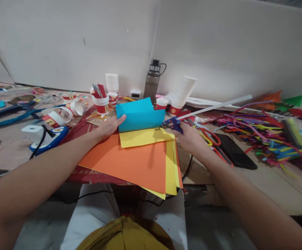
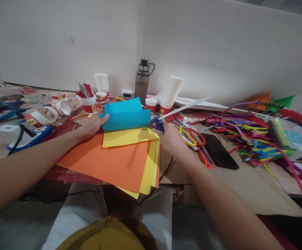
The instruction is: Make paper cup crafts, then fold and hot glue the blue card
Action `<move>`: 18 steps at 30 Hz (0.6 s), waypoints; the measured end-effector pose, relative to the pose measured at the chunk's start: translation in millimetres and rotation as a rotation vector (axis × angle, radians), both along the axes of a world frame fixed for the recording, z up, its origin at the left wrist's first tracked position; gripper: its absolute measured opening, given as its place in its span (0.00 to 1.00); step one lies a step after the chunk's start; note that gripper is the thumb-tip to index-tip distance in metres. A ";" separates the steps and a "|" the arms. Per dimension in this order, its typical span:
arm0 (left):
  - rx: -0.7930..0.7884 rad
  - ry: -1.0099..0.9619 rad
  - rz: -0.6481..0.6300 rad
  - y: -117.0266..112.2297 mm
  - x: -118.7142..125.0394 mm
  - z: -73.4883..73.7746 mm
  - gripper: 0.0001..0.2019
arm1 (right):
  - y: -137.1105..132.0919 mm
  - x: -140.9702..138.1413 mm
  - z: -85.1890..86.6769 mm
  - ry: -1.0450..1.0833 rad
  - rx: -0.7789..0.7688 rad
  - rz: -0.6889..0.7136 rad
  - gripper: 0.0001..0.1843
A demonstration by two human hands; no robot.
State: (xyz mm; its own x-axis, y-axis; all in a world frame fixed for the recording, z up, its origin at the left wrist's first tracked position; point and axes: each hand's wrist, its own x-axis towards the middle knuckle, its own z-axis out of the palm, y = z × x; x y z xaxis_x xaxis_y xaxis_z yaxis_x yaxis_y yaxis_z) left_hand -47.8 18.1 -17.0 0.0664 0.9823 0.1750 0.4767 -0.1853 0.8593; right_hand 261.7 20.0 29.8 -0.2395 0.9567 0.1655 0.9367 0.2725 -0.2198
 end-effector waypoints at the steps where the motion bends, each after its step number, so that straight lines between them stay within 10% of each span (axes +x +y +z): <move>1: 0.001 -0.001 0.002 0.0 0.0 -0.2 0.28 | 0.6 -0.3 0.1 0.005 0.000 -0.003 0.25; 18: -0.001 0.073 0.047 -2.3 1.6 4.8 0.28 | 1.3 0.9 2.3 -0.036 -0.014 -0.022 0.19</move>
